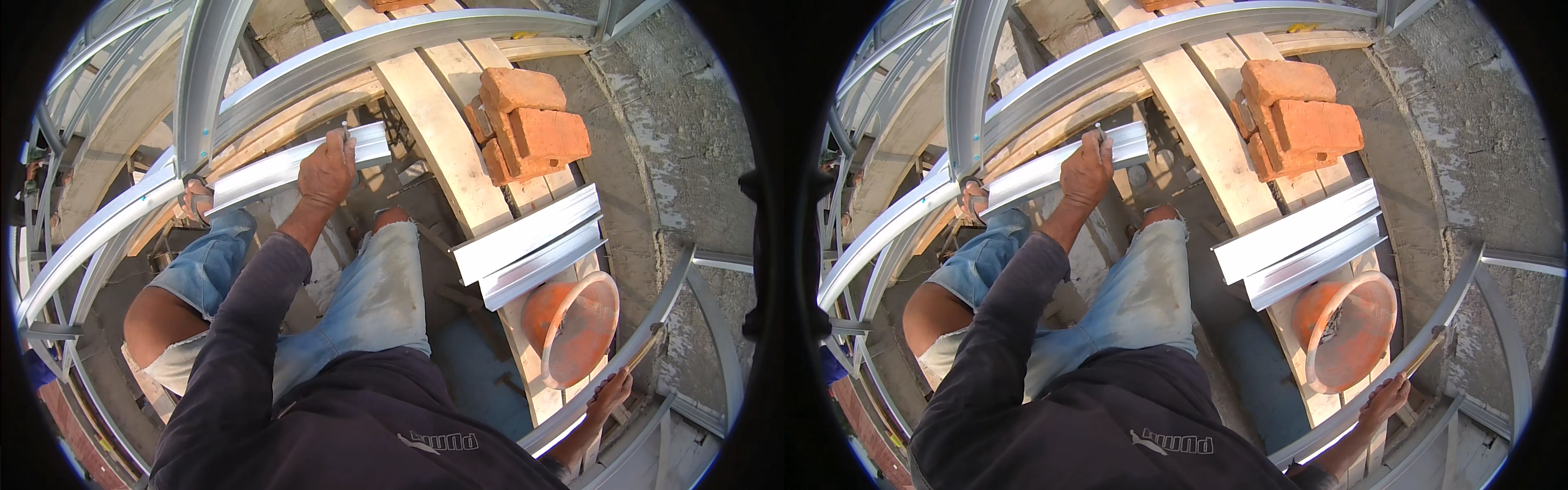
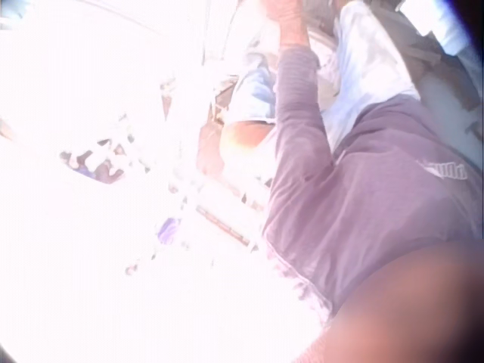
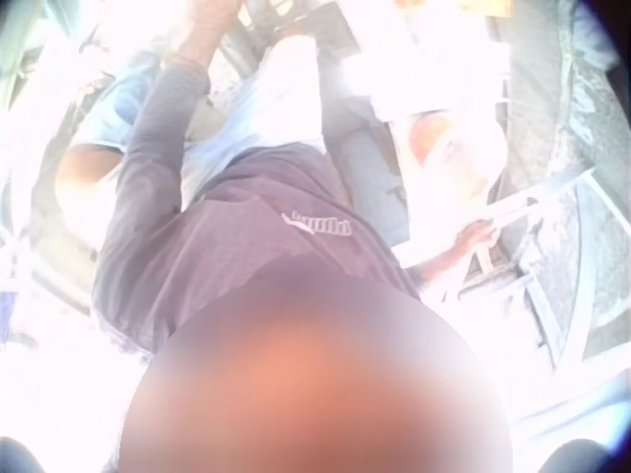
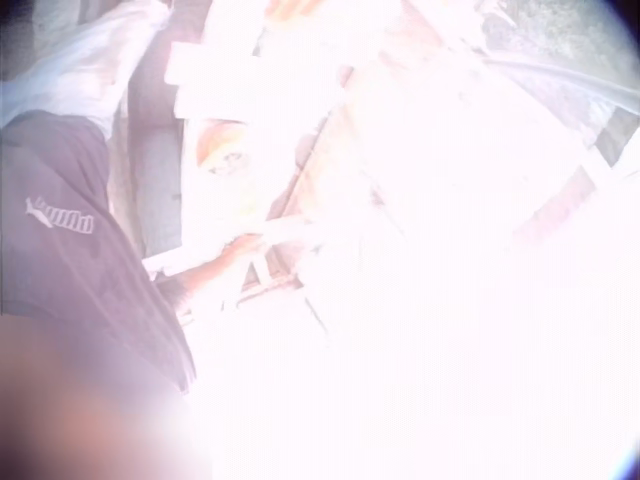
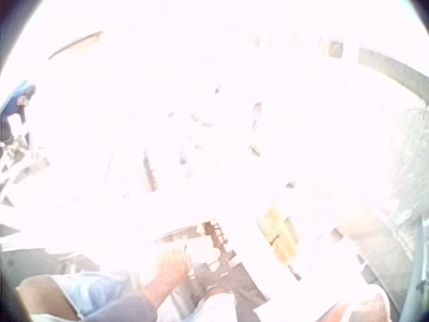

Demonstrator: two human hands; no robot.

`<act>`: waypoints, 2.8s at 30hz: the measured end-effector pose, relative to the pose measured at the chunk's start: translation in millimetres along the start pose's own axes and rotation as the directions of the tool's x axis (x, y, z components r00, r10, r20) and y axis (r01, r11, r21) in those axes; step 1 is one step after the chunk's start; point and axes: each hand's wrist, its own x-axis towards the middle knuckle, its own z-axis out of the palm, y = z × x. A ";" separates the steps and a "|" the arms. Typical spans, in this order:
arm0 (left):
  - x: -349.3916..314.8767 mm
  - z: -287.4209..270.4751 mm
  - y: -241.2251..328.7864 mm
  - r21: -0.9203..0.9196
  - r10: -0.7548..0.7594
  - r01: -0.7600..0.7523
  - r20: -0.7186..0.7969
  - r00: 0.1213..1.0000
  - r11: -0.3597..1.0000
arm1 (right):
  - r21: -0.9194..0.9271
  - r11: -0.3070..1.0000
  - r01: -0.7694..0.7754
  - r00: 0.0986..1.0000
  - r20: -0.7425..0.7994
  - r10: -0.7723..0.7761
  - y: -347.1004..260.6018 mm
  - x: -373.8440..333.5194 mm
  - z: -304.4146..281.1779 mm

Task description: The person positions and secures metal frame sections onto a roof structure using a hammer and nails. They align the metal pieces, place nails, and hammer them into place to fasten the frame components.

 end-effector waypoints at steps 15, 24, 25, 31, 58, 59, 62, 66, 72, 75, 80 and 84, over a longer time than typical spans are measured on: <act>79.7 115.0 83.3 -0.292 0.297 -0.188 0.390 0.872 0.938 | 0.406 0.912 -0.053 0.532 0.785 -0.318 -160.8 -193.3 121.0; 81.5 108.8 85.6 -0.302 0.270 -0.158 0.377 0.886 0.940 | 0.125 0.627 0.769 0.367 0.717 -0.592 -185.7 -189.7 326.2; 82.4 106.7 85.7 -0.299 0.270 -0.159 0.380 0.885 0.941 | 0.087 0.621 0.779 0.357 0.754 -0.552 -185.0 -186.9 338.9; 91.7 104.9 96.4 -0.476 0.335 -0.140 0.355 0.873 0.868 | 0.028 0.805 0.593 0.419 0.843 -0.338 -164.9 -182.1 368.1; 92.6 103.1 113.3 -0.466 0.260 0.010 0.510 0.820 0.885 | 0.176 0.685 0.707 0.438 0.651 -0.620 -238.5 -199.4 306.4; 92.7 103.7 112.7 -0.461 0.247 0.021 0.513 0.822 0.887 | 0.244 0.643 0.726 0.413 0.594 -0.691 -244.0 -200.3 300.1; 89.5 106.3 111.7 -0.485 0.244 0.041 0.509 0.825 0.873 | 0.525 0.480 0.703 0.380 0.294 -0.877 -249.3 -203.9 284.4; 88.7 109.6 111.4 -0.558 0.300 0.010 0.461 0.835 0.830 | 0.570 0.382 0.728 0.380 0.128 -0.916 -243.9 -206.4 289.4; 89.7 114.5 114.1 -0.432 0.293 -0.065 0.486 0.824 0.899 | 0.223 0.607 0.763 0.390 0.589 -0.708 -247.8 -192.2 295.0; 87.4 114.8 114.2 -0.425 0.279 -0.062 0.470 0.837 0.903 | 0.561 0.513 0.650 0.442 0.270 -0.855 -247.2 -193.1 281.6; 86.6 113.4 113.2 -0.404 0.275 -0.071 0.474 0.837 0.912 | 0.041 0.581 0.813 0.419 0.652 -0.632 -234.7 -190.7 295.1; 88.9 112.1 113.0 -0.408 0.317 -0.108 0.489 0.812 0.906 | 0.086 0.711 0.698 0.499 0.654 -0.569 -209.4 -185.1 309.7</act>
